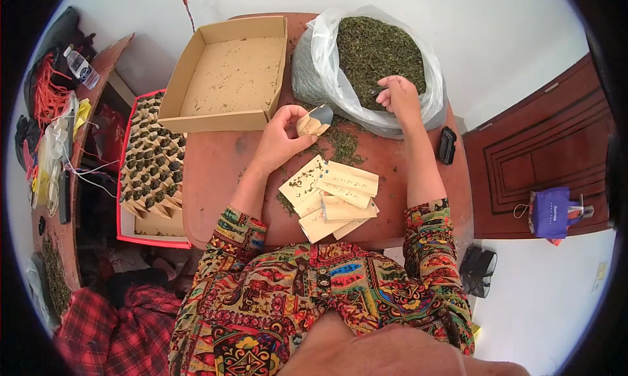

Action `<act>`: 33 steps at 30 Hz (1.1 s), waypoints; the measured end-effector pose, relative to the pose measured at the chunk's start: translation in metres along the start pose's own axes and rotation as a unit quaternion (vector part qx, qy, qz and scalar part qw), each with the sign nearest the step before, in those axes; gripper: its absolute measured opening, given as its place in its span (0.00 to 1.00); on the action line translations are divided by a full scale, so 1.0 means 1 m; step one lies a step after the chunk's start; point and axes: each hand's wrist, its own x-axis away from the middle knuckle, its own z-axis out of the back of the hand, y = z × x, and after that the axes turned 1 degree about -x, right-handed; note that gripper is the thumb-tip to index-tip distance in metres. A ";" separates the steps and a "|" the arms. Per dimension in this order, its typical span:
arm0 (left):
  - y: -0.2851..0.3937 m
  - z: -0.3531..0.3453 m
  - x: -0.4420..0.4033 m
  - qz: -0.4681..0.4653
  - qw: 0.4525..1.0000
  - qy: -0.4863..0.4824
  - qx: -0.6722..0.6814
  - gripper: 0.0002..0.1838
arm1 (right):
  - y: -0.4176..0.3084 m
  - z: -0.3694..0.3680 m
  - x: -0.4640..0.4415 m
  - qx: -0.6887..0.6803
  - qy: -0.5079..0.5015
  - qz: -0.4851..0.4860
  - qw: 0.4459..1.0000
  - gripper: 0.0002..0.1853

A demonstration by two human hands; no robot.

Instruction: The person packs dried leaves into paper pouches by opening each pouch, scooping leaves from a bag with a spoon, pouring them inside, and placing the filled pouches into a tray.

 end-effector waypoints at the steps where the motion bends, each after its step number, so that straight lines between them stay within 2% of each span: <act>1: 0.000 0.000 0.000 0.000 1.000 0.001 0.000 0.24 | -0.001 0.002 0.000 -0.022 0.010 -0.010 1.000 0.15; 11: 0.000 0.000 0.000 -0.012 1.000 0.009 -0.006 0.23 | -0.031 0.024 0.013 -0.141 0.000 -0.007 0.990 0.13; 18: -0.006 0.001 -0.002 -0.020 0.999 0.022 -0.028 0.22 | -0.059 0.013 0.036 -0.172 -0.106 0.004 0.979 0.12; 25: -0.008 0.002 -0.002 -0.043 0.998 0.034 -0.032 0.22 | -0.067 -0.010 0.048 -0.155 -0.153 -0.020 0.976 0.12; 33: -0.006 0.003 -0.002 -0.051 0.995 0.037 -0.077 0.21 | -0.080 -0.023 0.054 -0.056 -0.150 -0.021 0.987 0.13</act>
